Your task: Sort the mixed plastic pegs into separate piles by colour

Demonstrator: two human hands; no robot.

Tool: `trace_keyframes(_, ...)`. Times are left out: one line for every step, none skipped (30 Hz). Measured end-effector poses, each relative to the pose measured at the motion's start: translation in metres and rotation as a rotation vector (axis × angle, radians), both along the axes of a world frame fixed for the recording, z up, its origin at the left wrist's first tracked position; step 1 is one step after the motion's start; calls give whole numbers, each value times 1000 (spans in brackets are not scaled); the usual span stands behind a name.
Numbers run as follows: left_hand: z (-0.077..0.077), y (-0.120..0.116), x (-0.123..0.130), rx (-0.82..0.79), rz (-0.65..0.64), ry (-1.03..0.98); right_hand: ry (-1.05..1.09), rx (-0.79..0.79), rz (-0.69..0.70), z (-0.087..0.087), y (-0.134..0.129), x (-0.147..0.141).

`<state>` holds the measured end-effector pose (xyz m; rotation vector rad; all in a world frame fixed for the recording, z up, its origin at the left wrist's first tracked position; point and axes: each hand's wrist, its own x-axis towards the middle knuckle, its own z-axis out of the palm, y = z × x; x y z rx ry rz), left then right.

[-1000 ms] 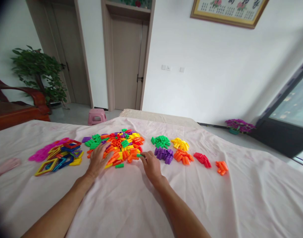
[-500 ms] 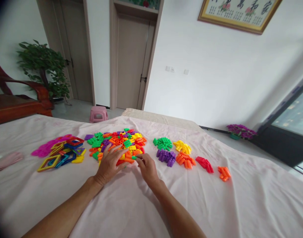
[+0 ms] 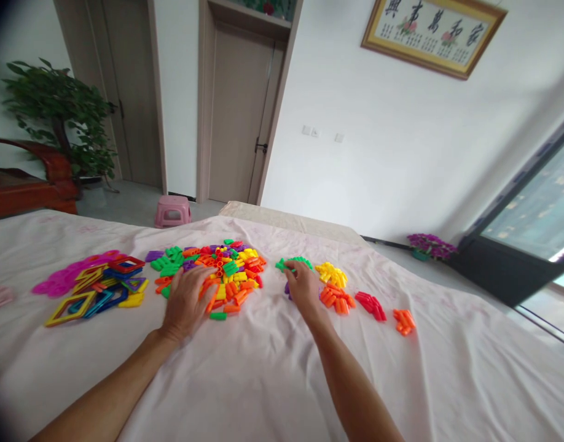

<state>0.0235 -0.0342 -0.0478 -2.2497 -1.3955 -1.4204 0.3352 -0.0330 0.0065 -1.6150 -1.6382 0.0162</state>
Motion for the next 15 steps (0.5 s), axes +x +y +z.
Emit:
trace_keyframes(-2, 5, -5, -10, 68, -58, -34, -51, -59, 7, 8, 10)
trace_keyframes(-4, 11, -10, -28, 142, -114, -69, -108, -116, 13, 16, 18)
trace_keyframes(-6, 17, -16, -54, 214, -165, -106, -163, -166, 17, 24, 24)
trace_keyframes(-9, 23, -22, -88, 279, -211, -147, -213, -207, 20, 31, 28)
trace_keyframes(-11, 29, -27, -122, 332, -254, -190, -254, -240, 22, 38, 30)
trace_keyframes(-13, 34, -32, -154, 371, -291, -235, -288, -266, 22, 45, 31)
trace_keyframes(-15, 37, -35, -180, 395, -319, -277, -315, -289, 21, 51, 30)
trace_keyframes(-16, 40, -37, -200, 406, -334, -315, -341, -309, 20, 57, 29)
trace_keyframes(-16, 41, -39, -215, 411, -337, -345, -368, -326, 18, 62, 28)
trace_keyframes(-16, 42, -39, -226, 412, -329, -367, -392, -339, 16, 67, 26)
trace_keyframes(-16, 42, -38, -235, 410, -315, -380, -413, -347, 14, 72, 25)
trace_keyframes(-15, 41, -37, -244, 406, -302, -387, -428, -352, 12, 76, 24)
trace_keyframes(-14, 40, -36, -252, 400, -294, -388, -438, -352, 11, 79, 24)
trace_keyframes(-14, 40, -35, -259, 394, -290, -387, -444, -351, 11, 82, 24)
trace_keyframes(-13, 39, -35, -265, 389, -289, -384, -445, -351, 11, 84, 24)
